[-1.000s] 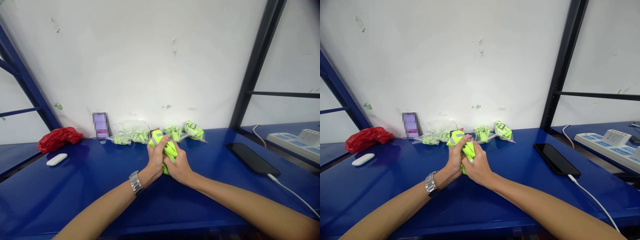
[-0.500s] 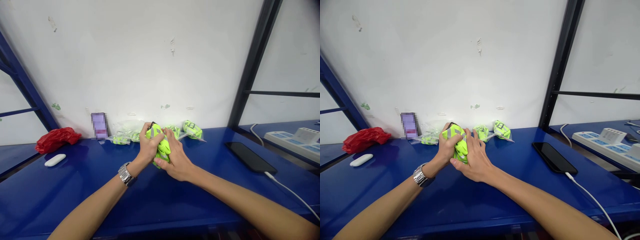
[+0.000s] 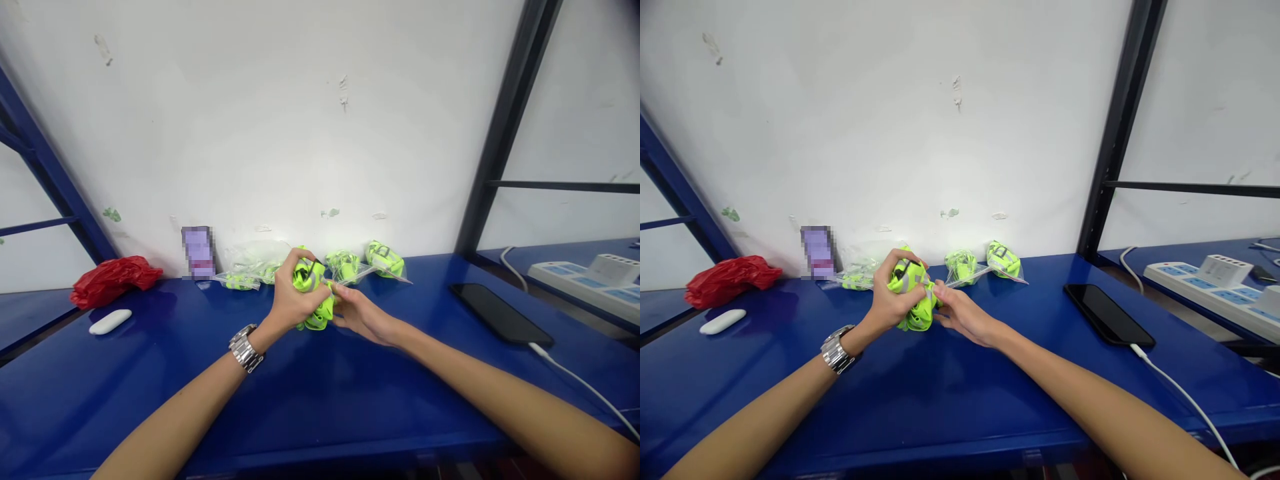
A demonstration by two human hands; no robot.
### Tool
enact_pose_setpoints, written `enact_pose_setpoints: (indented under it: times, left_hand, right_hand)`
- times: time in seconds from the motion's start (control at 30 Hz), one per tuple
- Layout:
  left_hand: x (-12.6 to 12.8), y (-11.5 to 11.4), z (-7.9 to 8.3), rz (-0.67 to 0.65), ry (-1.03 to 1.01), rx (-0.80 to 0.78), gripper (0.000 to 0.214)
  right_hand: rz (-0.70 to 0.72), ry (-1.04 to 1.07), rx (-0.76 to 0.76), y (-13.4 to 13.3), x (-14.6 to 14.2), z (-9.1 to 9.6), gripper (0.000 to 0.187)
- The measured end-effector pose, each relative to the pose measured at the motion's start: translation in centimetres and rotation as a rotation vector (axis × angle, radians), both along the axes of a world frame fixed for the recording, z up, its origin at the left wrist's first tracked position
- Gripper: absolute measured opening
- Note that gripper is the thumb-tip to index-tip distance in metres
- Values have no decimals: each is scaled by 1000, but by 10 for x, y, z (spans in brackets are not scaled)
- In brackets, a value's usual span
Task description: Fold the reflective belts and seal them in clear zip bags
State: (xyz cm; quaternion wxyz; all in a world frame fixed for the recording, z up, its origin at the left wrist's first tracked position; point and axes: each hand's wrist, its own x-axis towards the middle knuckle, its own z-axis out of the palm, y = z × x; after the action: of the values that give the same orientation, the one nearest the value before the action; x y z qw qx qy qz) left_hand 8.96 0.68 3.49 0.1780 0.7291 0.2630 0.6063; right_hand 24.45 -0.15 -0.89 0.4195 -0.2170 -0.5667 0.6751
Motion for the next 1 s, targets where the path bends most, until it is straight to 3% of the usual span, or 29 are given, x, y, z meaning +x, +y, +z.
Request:
enact_pose_setpoints:
  times: [0.13, 0.23, 0.33, 0.57, 0.73, 0.9, 1.0]
  left_hand:
    - [11, -18, 3, -96, 30, 46, 38]
    - [22, -29, 5, -149, -72, 61, 39]
    - [27, -33, 1, -173, -163, 77, 38]
    - [22, -23, -18, -109, -143, 155, 42]
    - [18, -13, -33, -107, -129, 43, 41]
    - [12, -4, -54, -168, -109, -49, 39]
    - [5, -4, -57, -107, -28, -45, 33]
  right_hand:
    - [128, 150, -42, -12, -6, 1, 55]
    - [133, 194, -126, -20, -9, 3, 67]
    - [109, 234, -191, -24, -12, 3, 66]
    - [-8, 301, -103, -23, -19, 7, 53]
    - [-124, 295, -77, -21, -18, 11, 50]
    - [-117, 280, -33, -20, -17, 8, 46]
    - [-120, 288, -28, -19, -16, 9, 43]
